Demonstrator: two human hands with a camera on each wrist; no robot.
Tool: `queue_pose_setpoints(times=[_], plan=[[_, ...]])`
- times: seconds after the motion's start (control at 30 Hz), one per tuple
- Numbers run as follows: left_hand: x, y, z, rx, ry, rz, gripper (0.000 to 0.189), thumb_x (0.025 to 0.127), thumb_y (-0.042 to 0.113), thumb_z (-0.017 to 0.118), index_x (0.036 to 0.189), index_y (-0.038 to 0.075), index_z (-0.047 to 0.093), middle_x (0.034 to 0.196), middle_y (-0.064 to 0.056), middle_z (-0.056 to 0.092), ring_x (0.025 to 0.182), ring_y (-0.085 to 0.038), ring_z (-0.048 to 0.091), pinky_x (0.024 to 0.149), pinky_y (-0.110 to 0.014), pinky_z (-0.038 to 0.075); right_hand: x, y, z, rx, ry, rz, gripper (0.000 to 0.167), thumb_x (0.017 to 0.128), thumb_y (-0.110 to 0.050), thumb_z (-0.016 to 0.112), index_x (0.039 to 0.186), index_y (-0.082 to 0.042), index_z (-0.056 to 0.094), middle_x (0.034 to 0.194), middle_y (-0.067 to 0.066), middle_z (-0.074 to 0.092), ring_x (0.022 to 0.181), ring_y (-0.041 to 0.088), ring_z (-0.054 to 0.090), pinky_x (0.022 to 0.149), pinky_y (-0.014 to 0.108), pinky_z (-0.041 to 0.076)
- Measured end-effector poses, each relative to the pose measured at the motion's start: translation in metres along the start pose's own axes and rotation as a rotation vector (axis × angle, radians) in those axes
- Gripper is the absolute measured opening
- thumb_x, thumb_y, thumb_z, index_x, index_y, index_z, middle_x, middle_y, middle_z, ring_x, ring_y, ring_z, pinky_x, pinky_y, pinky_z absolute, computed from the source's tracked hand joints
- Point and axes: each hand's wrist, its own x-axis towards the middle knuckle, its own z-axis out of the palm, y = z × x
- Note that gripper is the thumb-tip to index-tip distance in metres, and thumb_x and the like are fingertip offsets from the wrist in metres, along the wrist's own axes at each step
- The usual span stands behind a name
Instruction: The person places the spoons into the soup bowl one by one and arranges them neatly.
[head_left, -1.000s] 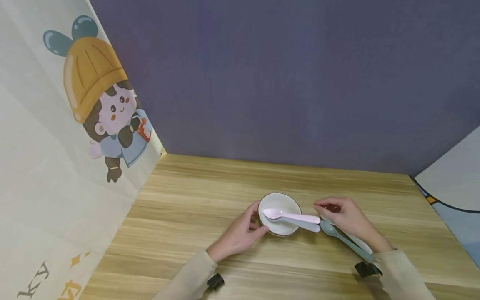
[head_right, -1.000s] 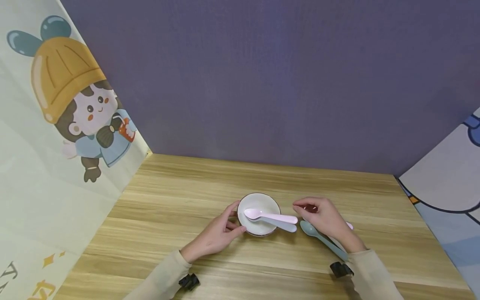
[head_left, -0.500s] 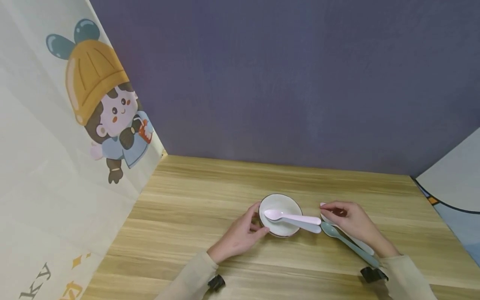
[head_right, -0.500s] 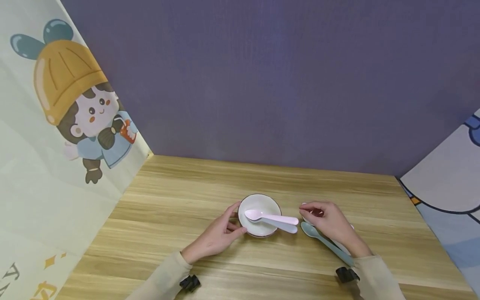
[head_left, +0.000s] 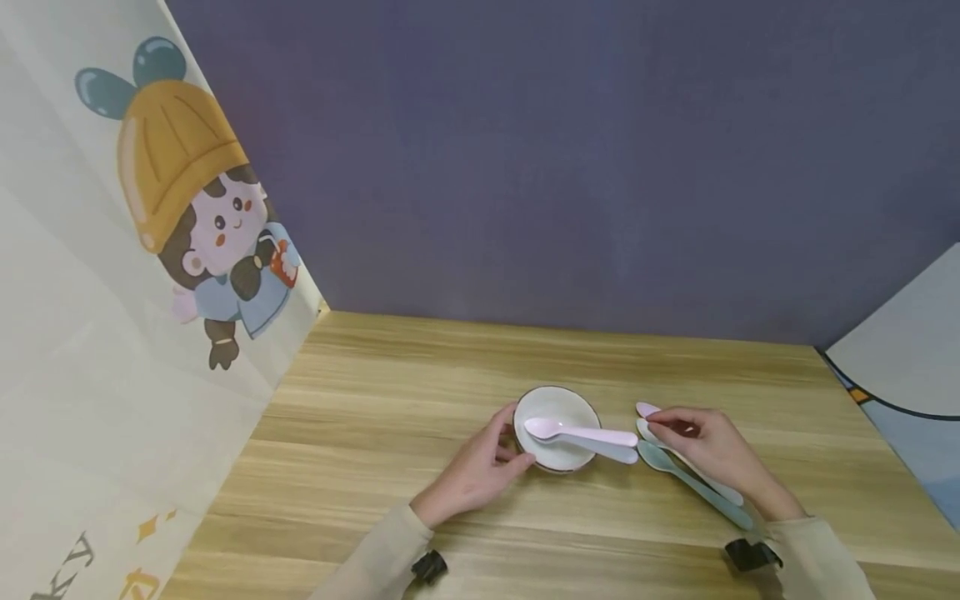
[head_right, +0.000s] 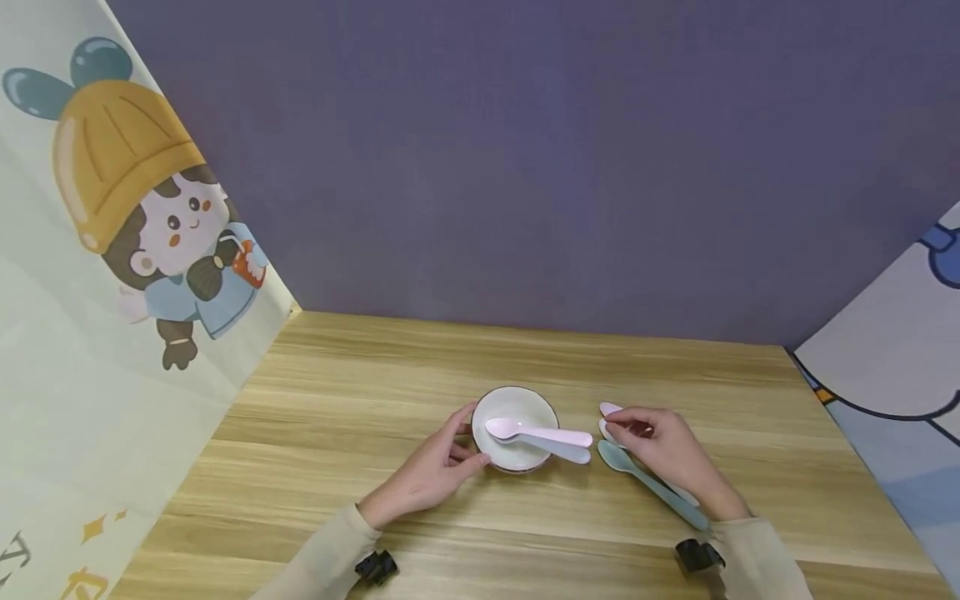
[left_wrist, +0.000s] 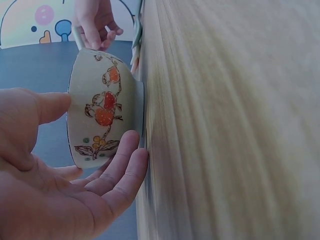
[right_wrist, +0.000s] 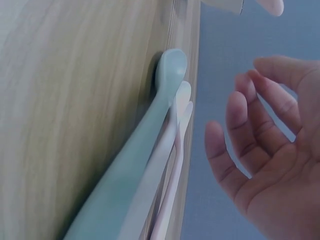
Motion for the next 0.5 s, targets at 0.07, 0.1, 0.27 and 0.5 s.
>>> queue_pose_setpoints(times=[0.07,0.1,0.27,0.5], plan=[[0.0,0.0,-0.001,-0.003,0.001,0.0,0.078,0.102,0.029,0.073,0.167,0.016,0.032,0.147,-0.016,0.058,0.104,-0.017,0.07,0.087,-0.022,0.061,0.0,0.001,-0.001,0.0,0.006,-0.008,0.02,0.101,-0.025,0.076,0.114,-0.011,0.082,0.108,0.008,0.08,0.079,0.001,0.064,0.063,0.022,0.054],[0.0,0.0,-0.002,-0.004,0.001,-0.001,0.078,0.102,0.029,0.073,0.167,0.017,0.032,0.147,-0.016,0.058,0.103,-0.017,0.07,0.087,-0.022,0.06,0.0,0.002,-0.001,-0.002,0.013,-0.013,0.019,0.101,-0.024,0.076,0.114,-0.011,0.082,0.109,0.008,0.081,0.079,0.0,0.064,0.064,0.022,0.054],[0.0,0.0,-0.003,-0.014,0.001,-0.001,0.077,0.102,0.028,0.073,0.167,0.018,0.033,0.147,-0.016,0.058,0.102,-0.016,0.07,0.085,-0.022,0.06,-0.003,0.01,-0.001,-0.017,0.04,-0.018,0.016,0.1,-0.02,0.077,0.112,-0.011,0.083,0.112,0.012,0.08,0.08,-0.002,0.064,0.065,0.022,0.055],[0.0,-0.001,-0.003,-0.015,-0.004,-0.002,0.077,0.103,0.03,0.073,0.167,0.019,0.032,0.149,-0.016,0.058,0.102,-0.015,0.07,0.086,-0.021,0.06,-0.009,0.016,-0.006,-0.034,0.038,0.043,0.019,0.101,-0.026,0.076,0.114,-0.015,0.083,0.118,0.012,0.079,0.085,-0.004,0.065,0.069,0.021,0.056]])
